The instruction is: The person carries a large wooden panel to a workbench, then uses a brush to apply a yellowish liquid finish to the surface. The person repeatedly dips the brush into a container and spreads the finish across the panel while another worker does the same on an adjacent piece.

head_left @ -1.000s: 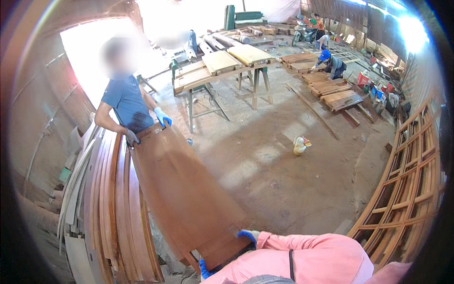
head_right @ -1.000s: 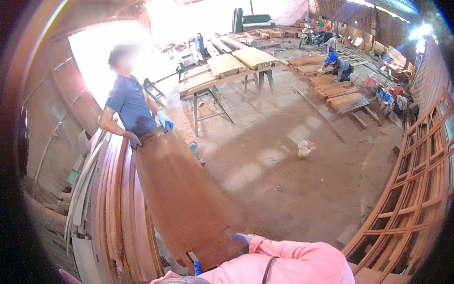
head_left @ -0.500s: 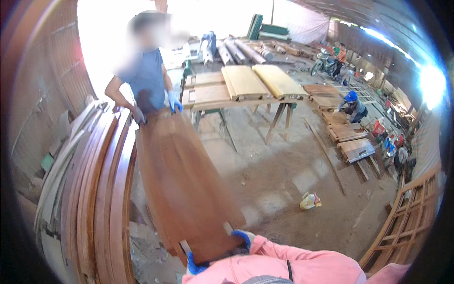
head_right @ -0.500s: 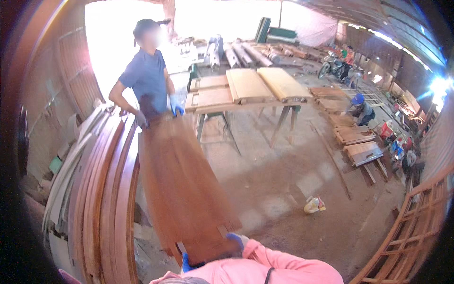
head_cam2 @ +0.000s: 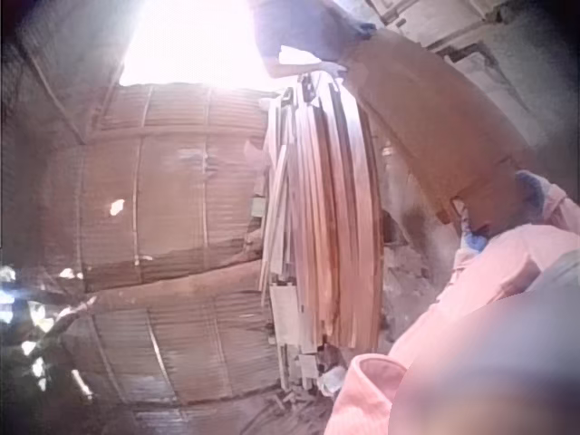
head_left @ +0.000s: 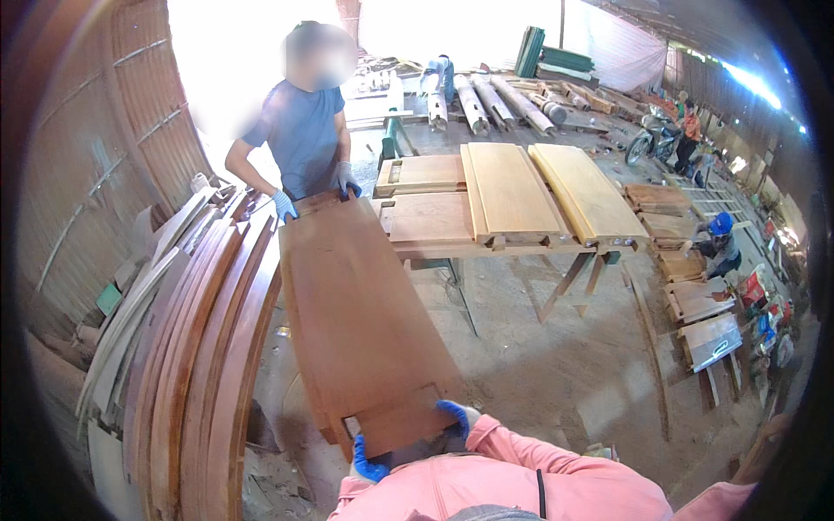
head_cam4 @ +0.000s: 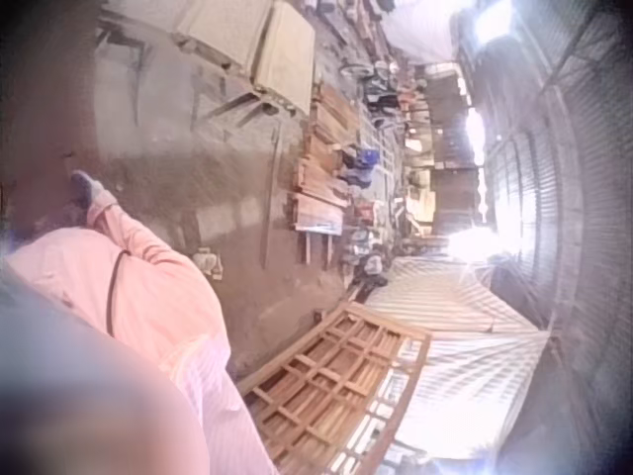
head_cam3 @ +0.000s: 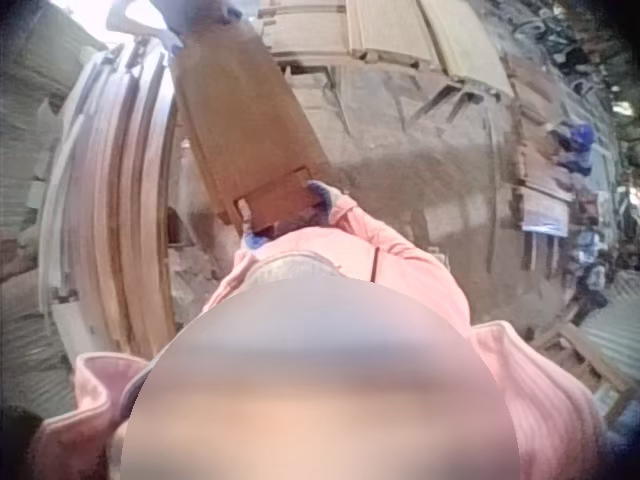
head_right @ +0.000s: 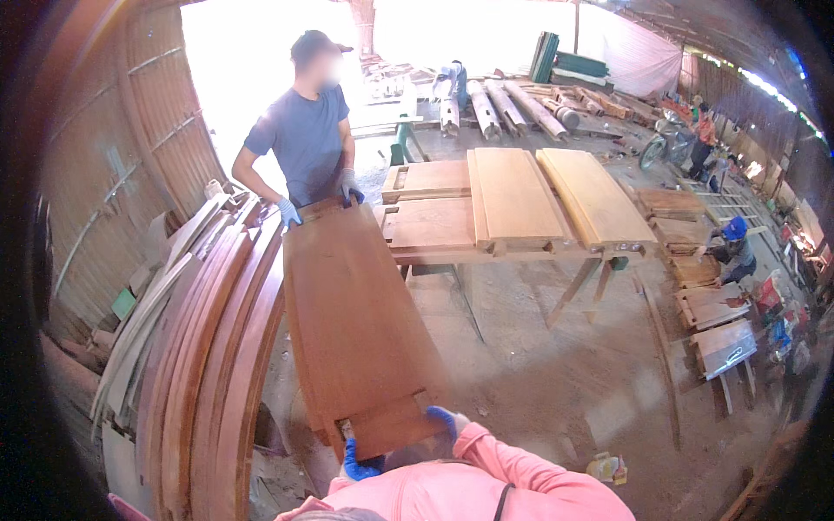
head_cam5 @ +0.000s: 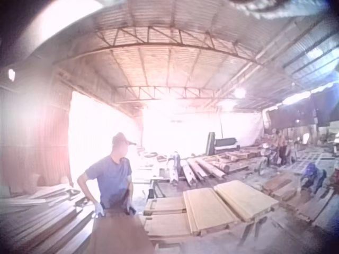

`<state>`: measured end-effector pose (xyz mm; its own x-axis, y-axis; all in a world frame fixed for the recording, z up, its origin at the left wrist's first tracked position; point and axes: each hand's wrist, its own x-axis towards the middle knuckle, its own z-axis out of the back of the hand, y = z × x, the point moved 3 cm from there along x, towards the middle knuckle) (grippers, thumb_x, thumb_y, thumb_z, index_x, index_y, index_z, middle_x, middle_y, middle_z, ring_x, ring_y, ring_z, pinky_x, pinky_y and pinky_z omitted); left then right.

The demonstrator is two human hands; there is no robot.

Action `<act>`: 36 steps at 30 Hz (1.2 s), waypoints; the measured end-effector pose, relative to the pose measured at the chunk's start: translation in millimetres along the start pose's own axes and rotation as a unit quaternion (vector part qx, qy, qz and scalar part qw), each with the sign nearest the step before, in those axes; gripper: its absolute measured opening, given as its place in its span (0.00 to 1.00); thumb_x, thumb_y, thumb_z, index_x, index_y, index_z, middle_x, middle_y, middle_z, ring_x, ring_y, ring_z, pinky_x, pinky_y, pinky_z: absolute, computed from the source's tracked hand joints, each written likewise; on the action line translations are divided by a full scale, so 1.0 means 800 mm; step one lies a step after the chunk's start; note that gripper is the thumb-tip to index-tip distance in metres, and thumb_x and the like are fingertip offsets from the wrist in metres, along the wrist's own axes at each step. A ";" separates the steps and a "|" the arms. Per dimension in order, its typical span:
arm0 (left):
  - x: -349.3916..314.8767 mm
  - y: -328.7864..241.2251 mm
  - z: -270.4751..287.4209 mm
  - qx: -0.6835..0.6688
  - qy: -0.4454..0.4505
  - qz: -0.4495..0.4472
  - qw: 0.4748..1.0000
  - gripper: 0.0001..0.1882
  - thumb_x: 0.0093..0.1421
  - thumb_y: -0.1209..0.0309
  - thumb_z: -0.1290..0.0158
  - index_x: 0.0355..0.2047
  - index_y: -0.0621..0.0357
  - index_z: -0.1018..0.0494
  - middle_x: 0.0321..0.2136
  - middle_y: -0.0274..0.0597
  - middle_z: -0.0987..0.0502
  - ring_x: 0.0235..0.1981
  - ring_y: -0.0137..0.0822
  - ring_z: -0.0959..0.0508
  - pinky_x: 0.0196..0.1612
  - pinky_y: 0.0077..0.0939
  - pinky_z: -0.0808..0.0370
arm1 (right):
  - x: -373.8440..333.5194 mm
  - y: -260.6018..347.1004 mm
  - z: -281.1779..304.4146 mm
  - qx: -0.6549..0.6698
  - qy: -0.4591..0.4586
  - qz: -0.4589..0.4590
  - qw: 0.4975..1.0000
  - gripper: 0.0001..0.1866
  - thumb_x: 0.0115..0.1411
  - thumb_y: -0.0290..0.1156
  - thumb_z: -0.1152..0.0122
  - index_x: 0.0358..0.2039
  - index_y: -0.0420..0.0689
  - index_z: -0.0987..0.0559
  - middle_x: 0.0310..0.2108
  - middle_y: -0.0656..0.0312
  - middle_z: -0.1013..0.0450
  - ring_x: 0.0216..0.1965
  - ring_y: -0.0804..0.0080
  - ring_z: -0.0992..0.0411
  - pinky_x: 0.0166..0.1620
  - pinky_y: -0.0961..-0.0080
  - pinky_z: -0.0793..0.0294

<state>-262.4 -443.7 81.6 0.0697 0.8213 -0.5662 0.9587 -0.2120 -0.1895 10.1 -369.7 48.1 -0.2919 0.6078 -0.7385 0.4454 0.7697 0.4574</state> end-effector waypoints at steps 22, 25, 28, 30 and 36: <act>0.437 -0.014 -0.199 0.011 -0.118 0.081 0.990 0.27 0.58 0.56 0.36 0.55 0.50 0.28 0.53 0.41 0.23 0.54 0.46 0.24 0.55 0.51 0.23 | 0.238 0.345 -0.004 0.068 -0.079 0.031 0.994 0.17 0.66 0.43 0.41 0.52 0.50 0.20 0.47 0.65 0.21 0.48 0.68 0.24 0.50 0.65 0.25; 0.490 -0.023 -0.232 0.036 -0.104 0.088 0.990 0.26 0.59 0.57 0.36 0.54 0.50 0.28 0.52 0.41 0.23 0.53 0.46 0.23 0.54 0.49 0.22 | 0.278 0.372 -0.005 0.125 -0.086 0.030 0.988 0.16 0.65 0.41 0.39 0.50 0.49 0.20 0.46 0.63 0.21 0.46 0.67 0.23 0.49 0.66 0.24; 0.534 -0.023 -0.265 0.074 -0.101 0.094 0.988 0.24 0.59 0.57 0.36 0.54 0.48 0.27 0.50 0.40 0.22 0.50 0.43 0.22 0.52 0.46 0.22 | 0.294 0.414 -0.012 0.032 -0.013 0.187 0.982 0.15 0.63 0.39 0.36 0.47 0.48 0.20 0.45 0.61 0.21 0.44 0.65 0.23 0.47 0.65 0.23; 0.565 -0.017 -0.287 0.116 -0.106 0.095 0.983 0.23 0.60 0.56 0.37 0.53 0.46 0.27 0.49 0.38 0.21 0.48 0.41 0.21 0.50 0.43 0.21 | 0.294 0.431 -0.006 0.199 -0.058 0.126 0.970 0.15 0.63 0.38 0.36 0.48 0.47 0.20 0.45 0.60 0.21 0.44 0.64 0.23 0.47 0.64 0.23; 0.627 -0.014 -0.325 0.152 -0.107 0.095 0.978 0.20 0.59 0.54 0.37 0.49 0.44 0.25 0.49 0.36 0.20 0.49 0.40 0.21 0.51 0.44 0.21 | 0.240 0.435 0.027 0.014 -0.203 0.110 0.973 0.28 0.62 0.39 0.36 0.58 0.39 0.31 0.44 0.57 0.25 0.42 0.64 0.24 0.42 0.65 0.22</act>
<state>-166.6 108.3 8.5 0.1488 0.6290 -0.7630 0.8056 -0.5246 -0.2753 127.3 10.6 54.9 0.1695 0.6254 -0.7617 0.4840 0.6204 0.6171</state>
